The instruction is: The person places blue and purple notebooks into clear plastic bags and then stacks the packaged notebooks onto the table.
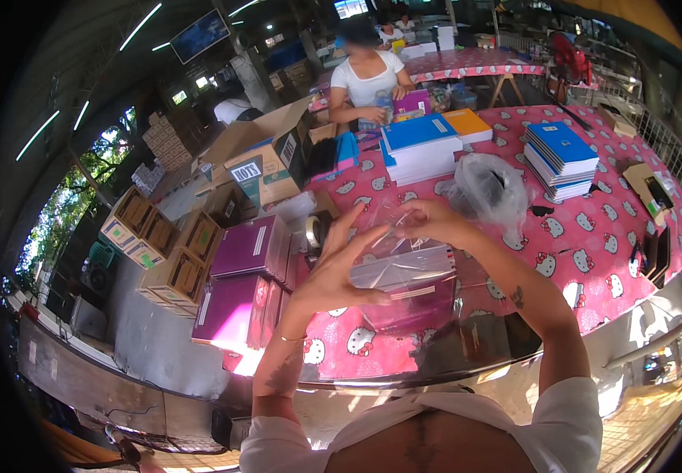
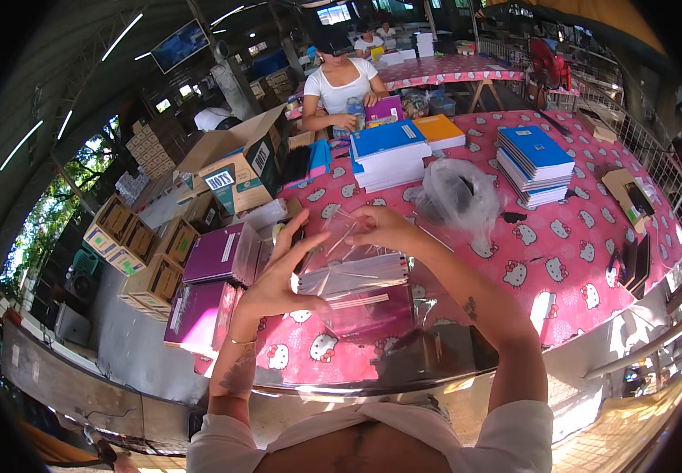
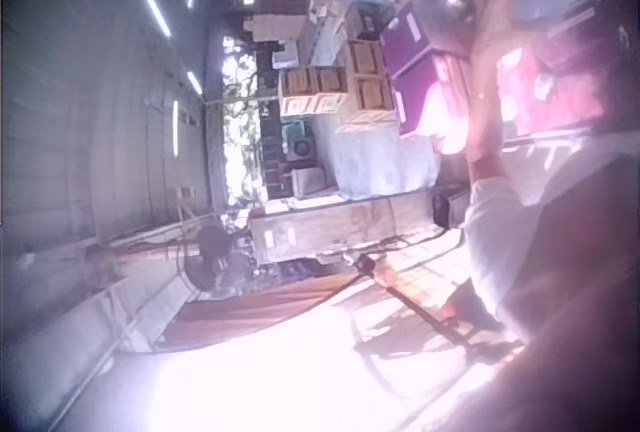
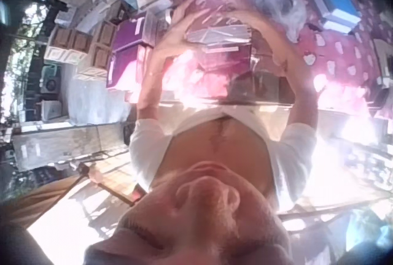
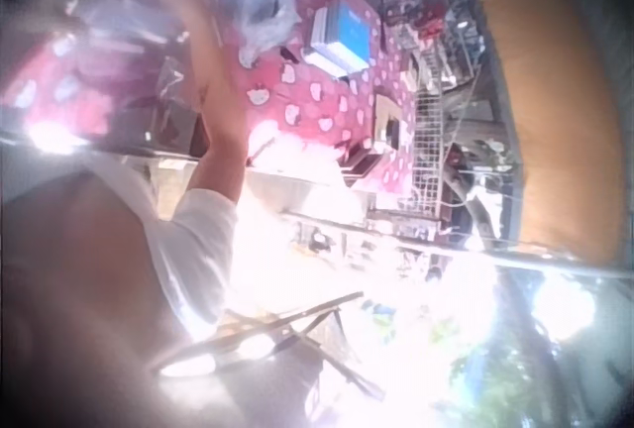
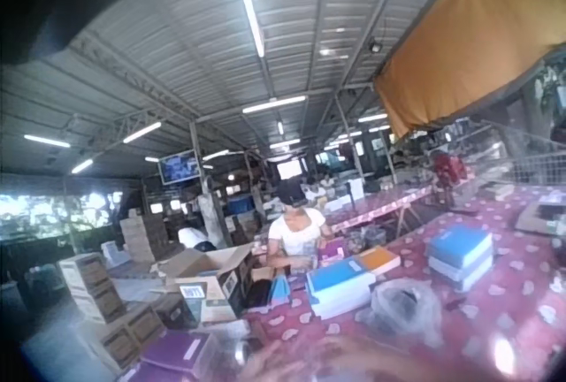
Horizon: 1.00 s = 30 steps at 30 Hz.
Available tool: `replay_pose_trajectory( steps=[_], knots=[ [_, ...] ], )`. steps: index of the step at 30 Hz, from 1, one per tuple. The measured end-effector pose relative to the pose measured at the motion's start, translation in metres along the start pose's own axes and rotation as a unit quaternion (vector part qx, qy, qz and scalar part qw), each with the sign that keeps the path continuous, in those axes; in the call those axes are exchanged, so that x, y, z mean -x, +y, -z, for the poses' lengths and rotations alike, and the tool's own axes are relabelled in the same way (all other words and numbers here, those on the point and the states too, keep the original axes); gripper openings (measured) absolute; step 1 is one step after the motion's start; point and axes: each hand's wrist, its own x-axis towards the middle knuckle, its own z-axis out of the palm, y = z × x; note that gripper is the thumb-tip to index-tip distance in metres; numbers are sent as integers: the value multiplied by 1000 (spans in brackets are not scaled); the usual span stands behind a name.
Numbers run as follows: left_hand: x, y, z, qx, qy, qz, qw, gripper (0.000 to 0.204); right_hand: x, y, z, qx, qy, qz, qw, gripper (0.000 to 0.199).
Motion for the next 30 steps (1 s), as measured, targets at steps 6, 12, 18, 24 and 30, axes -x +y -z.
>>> replay_pose_trajectory(
  steps=[6,12,18,24,30],
  knots=[
    [-13,1,17,12,29,-11,999,48,-15,-15,-17,114,7,18,993,37],
    [-2,0,1,14,149,-25,988,16,-18,-11,-23,152,56,158,974,29],
    [21,-122,-35,468,-125,197,852,63,-5,2,14,122,-5,68,990,70],
    [22,-117,-42,470,-134,193,851,58,-8,0,22,8,-276,-77,958,81],
    [46,-71,-24,192,-95,84,973,69,79,-33,-2,233,-142,54,961,72]
  ],
)
